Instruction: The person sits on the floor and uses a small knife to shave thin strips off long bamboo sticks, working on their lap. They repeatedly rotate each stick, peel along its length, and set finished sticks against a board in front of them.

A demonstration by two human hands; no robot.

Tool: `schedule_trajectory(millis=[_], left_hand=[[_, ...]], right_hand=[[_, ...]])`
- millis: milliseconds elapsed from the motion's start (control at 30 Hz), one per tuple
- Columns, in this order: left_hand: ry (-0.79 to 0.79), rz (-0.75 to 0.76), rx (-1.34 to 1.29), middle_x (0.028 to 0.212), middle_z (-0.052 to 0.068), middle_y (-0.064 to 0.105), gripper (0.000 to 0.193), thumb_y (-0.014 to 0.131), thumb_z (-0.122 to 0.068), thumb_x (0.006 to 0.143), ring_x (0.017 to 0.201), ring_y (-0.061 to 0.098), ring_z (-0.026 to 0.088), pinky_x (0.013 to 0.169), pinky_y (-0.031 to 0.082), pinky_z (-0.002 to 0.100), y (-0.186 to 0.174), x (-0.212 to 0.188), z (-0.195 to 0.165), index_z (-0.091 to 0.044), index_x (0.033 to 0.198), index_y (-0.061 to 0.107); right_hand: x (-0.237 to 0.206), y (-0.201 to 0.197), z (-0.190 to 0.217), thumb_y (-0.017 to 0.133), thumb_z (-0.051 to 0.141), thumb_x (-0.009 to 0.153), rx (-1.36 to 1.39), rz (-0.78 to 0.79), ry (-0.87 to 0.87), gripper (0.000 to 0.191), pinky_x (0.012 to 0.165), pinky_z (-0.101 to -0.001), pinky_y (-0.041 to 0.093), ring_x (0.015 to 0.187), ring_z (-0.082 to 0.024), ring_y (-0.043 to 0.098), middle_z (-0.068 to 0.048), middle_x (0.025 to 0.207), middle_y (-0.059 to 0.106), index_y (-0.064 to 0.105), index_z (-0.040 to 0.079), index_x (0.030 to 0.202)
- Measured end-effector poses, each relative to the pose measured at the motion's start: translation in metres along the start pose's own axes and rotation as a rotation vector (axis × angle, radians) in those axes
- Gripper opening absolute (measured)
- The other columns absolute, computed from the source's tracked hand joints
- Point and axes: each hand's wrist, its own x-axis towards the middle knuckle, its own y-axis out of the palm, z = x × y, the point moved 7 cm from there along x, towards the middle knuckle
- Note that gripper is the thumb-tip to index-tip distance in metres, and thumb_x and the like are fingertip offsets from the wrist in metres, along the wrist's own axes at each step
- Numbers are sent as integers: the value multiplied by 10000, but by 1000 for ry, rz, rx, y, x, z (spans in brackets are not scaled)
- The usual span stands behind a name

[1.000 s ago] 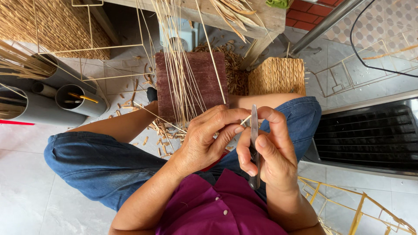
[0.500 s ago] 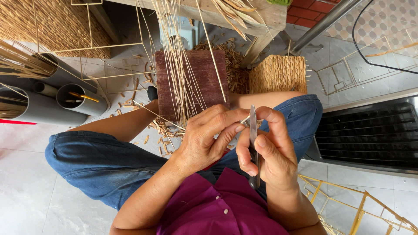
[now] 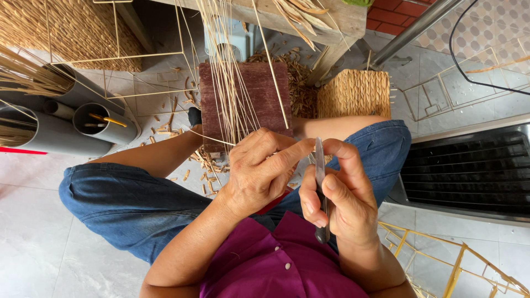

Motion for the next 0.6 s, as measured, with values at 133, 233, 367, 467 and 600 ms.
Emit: schedule_trajectory(millis=[133, 233, 367, 467, 600], left_hand=[[-40, 22, -78, 959, 39, 663, 362, 778, -1, 889, 833, 659, 214, 718, 537, 332, 0, 1, 2, -88, 1222, 665], [-43, 27, -106, 968, 50, 668, 337, 768, -1, 906, 825, 653, 220, 698, 531, 324, 0, 2, 2, -80, 1214, 655], [-64, 25, -106, 912, 53, 635, 334, 770, 0, 907, 788, 632, 224, 670, 517, 328, 0, 2, 3, -81, 1211, 660], [-64, 20, -109, 911, 57, 632, 322, 768, 3, 926, 781, 624, 224, 661, 517, 323, 1, 1, 4, -83, 1216, 655], [-66, 22, -116, 897, 57, 621, 323, 759, 11, 929, 777, 623, 224, 654, 512, 325, 2, 0, 5, -81, 1220, 656]], right_hand=[[0, 1, -1, 513, 191, 1142, 31, 26, 12, 439, 523, -266, 415, 560, -133, 448, -169, 825, 576, 349, 79, 1534], [1, -1, -2, 508, 197, 1140, 22, 11, 19, 437, 512, -253, 412, 552, -129, 449, -171, 821, 577, 348, 76, 1528], [2, -2, -3, 511, 194, 1139, 26, 16, 20, 451, 518, -256, 413, 558, -129, 448, -170, 822, 576, 343, 81, 1542], [2, -2, -3, 511, 194, 1138, 29, 13, 20, 457, 512, -254, 412, 553, -127, 448, -171, 823, 577, 338, 86, 1548], [1, -3, -3, 507, 192, 1139, 28, 10, 17, 459, 508, -253, 412, 547, -127, 449, -171, 821, 578, 337, 87, 1552]])
